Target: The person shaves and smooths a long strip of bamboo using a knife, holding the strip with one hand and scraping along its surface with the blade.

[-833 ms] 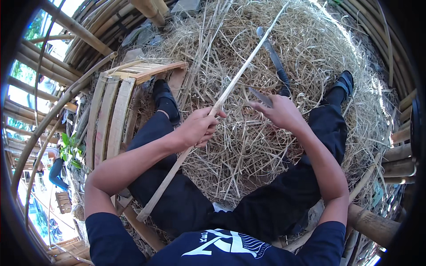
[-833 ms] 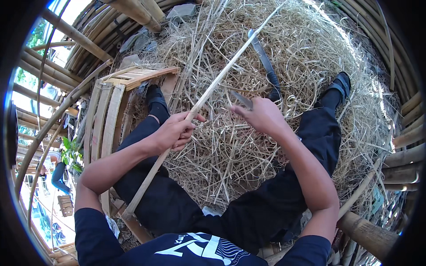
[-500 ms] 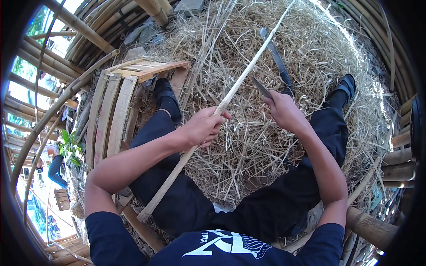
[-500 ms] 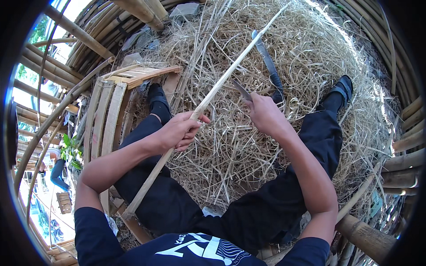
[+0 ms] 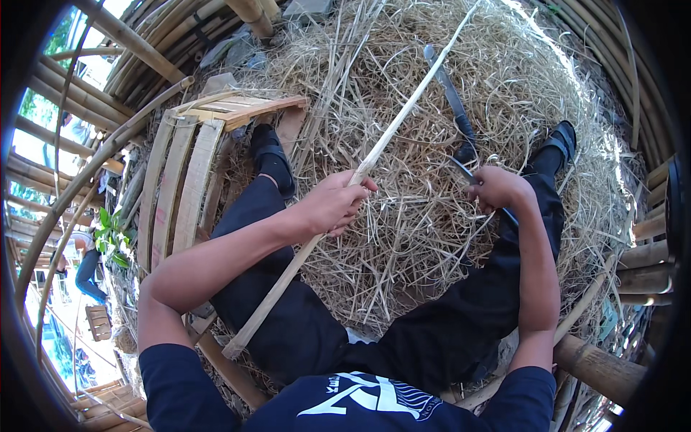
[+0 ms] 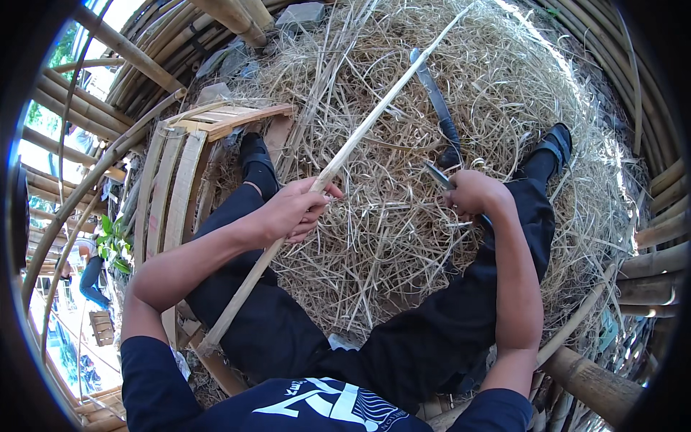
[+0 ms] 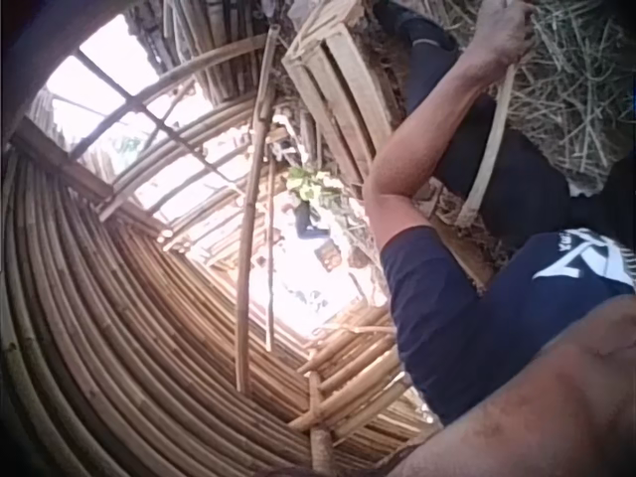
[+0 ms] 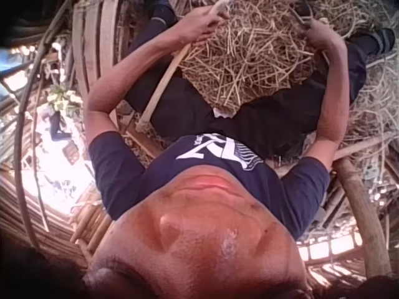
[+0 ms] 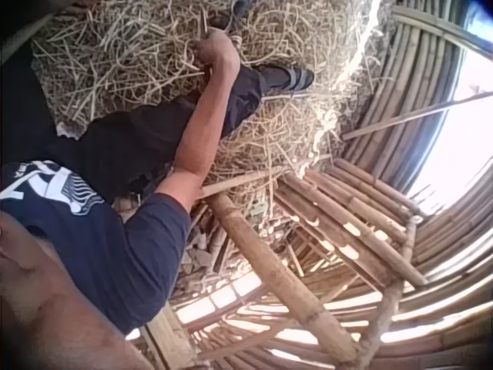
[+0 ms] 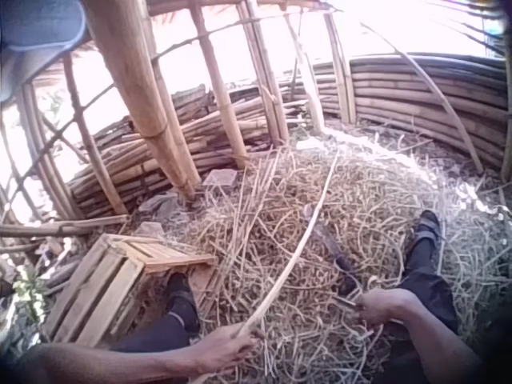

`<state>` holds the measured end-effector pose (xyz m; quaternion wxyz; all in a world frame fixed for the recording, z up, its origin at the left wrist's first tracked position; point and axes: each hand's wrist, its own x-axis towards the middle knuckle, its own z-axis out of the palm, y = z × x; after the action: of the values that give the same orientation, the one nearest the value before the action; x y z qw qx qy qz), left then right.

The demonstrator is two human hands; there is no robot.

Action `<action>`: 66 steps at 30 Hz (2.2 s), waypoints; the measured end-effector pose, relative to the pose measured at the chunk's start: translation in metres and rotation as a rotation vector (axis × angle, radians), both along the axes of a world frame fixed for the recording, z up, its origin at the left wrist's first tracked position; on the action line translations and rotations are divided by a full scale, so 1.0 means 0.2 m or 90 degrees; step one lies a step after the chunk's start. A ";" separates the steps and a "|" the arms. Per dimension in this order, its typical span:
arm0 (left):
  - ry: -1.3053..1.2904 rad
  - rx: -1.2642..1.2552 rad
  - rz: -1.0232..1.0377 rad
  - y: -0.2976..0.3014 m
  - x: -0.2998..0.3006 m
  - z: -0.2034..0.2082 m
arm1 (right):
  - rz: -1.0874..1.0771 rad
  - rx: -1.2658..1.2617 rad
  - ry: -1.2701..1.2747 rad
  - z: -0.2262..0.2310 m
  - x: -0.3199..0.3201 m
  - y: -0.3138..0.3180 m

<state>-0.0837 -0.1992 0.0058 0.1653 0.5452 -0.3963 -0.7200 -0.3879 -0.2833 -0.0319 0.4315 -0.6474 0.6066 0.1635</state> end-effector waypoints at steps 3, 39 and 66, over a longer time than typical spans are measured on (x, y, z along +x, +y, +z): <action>-0.006 0.003 -0.007 0.00 -0.01 0.00 | -0.088 -0.040 -0.148 -0.05 -0.08 -0.01; -0.111 -0.036 -0.049 0.05 -0.05 0.05 | -0.121 -0.545 -0.362 -0.22 0.40 -0.22; -0.078 -0.126 0.004 0.12 0.02 0.01 | -0.197 -0.640 -0.271 -0.36 0.41 -0.51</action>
<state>-0.0793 -0.1745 0.0074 0.1960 0.5700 -0.4733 -0.6424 -0.3060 -0.3848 -0.1032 0.2021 -0.6952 0.5976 -0.3446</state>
